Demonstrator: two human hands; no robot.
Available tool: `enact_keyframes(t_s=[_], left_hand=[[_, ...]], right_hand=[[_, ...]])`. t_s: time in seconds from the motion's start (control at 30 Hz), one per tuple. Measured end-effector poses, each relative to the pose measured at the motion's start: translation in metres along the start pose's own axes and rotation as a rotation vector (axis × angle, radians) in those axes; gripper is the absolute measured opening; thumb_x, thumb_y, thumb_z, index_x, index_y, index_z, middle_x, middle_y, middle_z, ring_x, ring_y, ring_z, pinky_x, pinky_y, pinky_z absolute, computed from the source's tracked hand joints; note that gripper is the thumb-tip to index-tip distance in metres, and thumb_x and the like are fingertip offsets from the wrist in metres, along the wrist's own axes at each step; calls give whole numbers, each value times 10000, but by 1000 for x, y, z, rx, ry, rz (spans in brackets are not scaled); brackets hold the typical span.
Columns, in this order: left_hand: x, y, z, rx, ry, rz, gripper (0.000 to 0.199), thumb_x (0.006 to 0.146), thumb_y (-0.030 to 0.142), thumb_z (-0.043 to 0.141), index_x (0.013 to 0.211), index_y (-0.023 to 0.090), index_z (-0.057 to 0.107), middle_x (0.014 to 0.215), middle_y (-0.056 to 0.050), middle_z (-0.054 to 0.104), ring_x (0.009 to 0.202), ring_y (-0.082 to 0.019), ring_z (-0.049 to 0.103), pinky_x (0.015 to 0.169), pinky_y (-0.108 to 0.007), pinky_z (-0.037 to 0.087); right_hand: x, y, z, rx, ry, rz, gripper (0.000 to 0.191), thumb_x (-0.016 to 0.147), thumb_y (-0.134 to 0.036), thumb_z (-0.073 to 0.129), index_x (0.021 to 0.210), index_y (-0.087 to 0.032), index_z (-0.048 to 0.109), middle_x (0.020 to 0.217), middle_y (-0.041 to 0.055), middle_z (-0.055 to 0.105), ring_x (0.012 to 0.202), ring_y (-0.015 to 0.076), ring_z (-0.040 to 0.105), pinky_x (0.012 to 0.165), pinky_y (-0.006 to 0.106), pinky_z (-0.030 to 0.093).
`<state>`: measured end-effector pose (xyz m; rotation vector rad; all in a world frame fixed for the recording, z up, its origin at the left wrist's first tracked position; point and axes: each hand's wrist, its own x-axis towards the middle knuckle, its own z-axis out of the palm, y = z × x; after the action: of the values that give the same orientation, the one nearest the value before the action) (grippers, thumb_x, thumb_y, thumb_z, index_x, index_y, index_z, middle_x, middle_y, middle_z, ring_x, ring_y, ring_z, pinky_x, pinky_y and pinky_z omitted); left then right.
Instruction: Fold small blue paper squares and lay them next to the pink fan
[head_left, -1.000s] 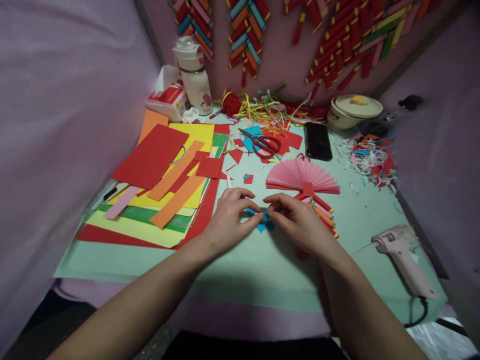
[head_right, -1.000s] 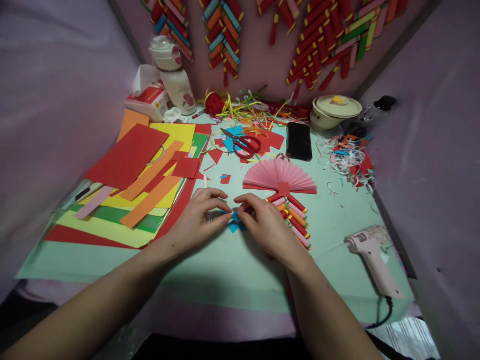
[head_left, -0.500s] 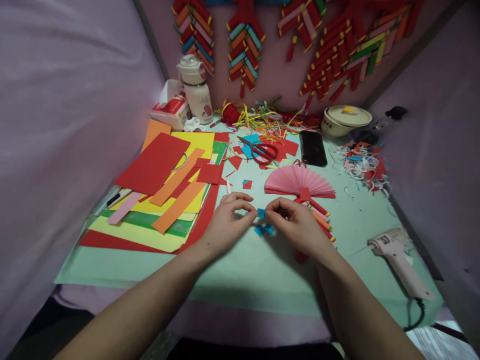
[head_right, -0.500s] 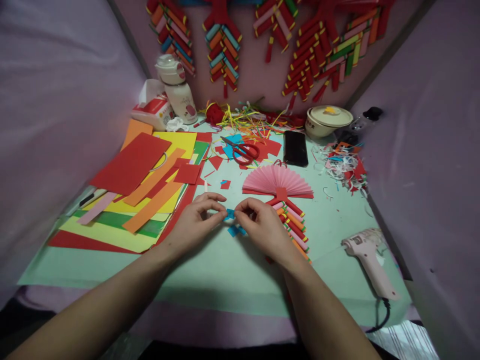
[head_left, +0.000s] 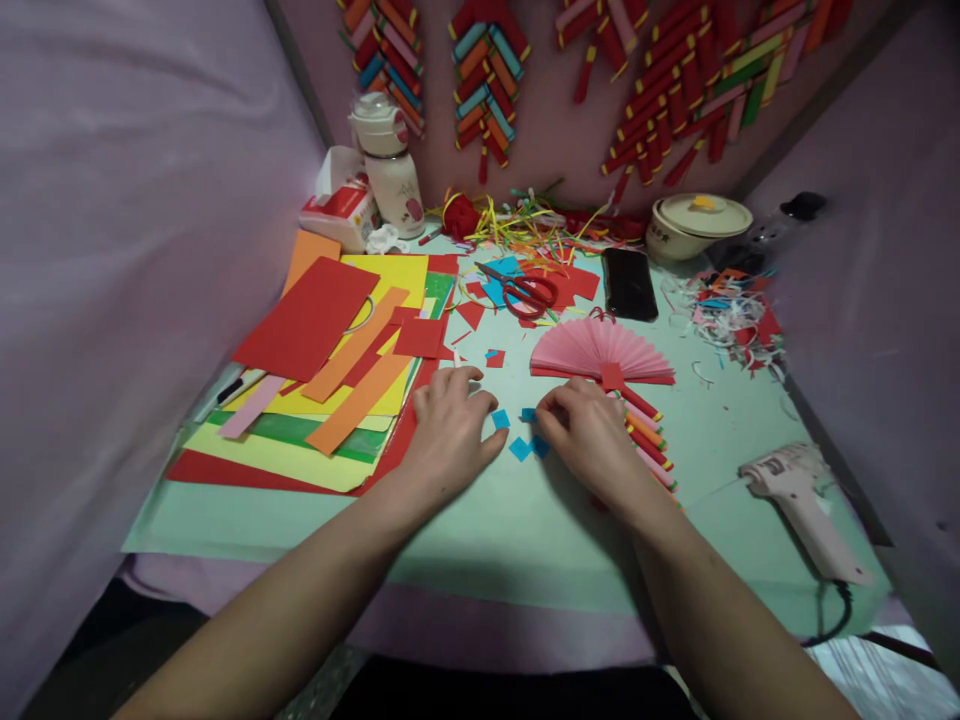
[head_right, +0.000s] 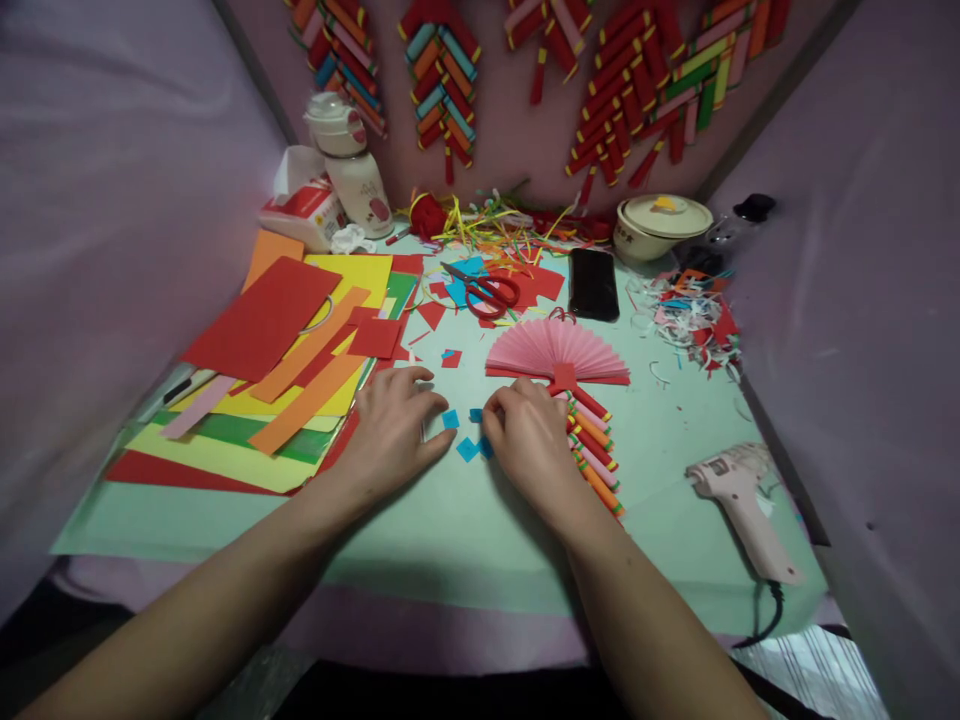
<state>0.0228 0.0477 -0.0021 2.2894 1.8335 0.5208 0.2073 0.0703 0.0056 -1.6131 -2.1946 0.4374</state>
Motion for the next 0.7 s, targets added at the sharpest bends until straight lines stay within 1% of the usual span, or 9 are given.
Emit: enact_keyframes(t_s=[0.07,0.17,0.3,0.43,0.53,0.6,0.63,0.67,0.7], left_hand=[[0,2,3,-2,-12,11,157,815,329,656,931,224,673,1274,-117,530,1232,-344,408,937,-532,371],[1,3,3,-29,-29,4,124,829,316,648,907,221,668,1269,-113,531,1225,-337,416,932,-525,374],[0,3,2,-46,-32,4,140,842,306,650,954,223,665,1262,-112,542,1222,-325,427,935,-522,372],[1,1,2,-43,-31,5,163,838,302,666,976,216,672,1257,-118,560,1213,-338,438,928,-532,384],[3,-1,-4,-141,44,28,136,876,287,610,976,217,670,1212,-107,598,1190,-316,472,951,-529,394],[2,2,-13,-312,124,46,163,912,274,543,1009,216,660,1162,-98,627,1161,-268,518,981,-484,413],[-1,6,-17,-427,142,47,188,926,276,514,1034,214,655,1141,-92,642,1141,-242,547,989,-446,430],[-6,12,-21,-551,124,39,218,936,291,492,1062,215,653,1138,-86,656,1126,-222,572,992,-407,446],[-14,21,-22,-673,73,16,254,946,321,475,1097,220,651,1135,-71,676,1102,-205,601,979,-363,468]], right_hand=[[0,-2,2,-116,24,0,182,888,-239,557,753,-195,670,861,75,659,877,253,543,712,356,290],[-1,-3,5,-198,46,-13,201,896,-235,553,739,-192,671,858,89,657,880,264,515,709,362,268],[-1,-1,9,-243,50,-13,184,892,-226,560,749,-186,669,856,88,653,881,266,514,725,373,270],[1,2,11,-213,57,-1,141,889,-260,579,800,-193,667,894,78,649,920,272,529,766,386,290],[0,0,-4,-131,161,22,130,905,-280,562,889,-199,663,947,81,656,957,277,541,800,397,320],[-8,-8,-23,-6,230,-22,131,918,-275,544,930,-199,650,957,83,657,963,262,555,827,402,356],[-16,-13,-34,86,236,-65,128,921,-269,538,939,-202,645,954,82,657,950,246,566,834,398,381],[-26,-19,-44,198,210,-125,123,922,-268,535,942,-211,642,941,75,660,928,229,579,827,388,410],[-39,-26,-52,316,131,-170,125,924,-274,535,957,-231,648,928,62,665,897,211,593,796,372,442]])
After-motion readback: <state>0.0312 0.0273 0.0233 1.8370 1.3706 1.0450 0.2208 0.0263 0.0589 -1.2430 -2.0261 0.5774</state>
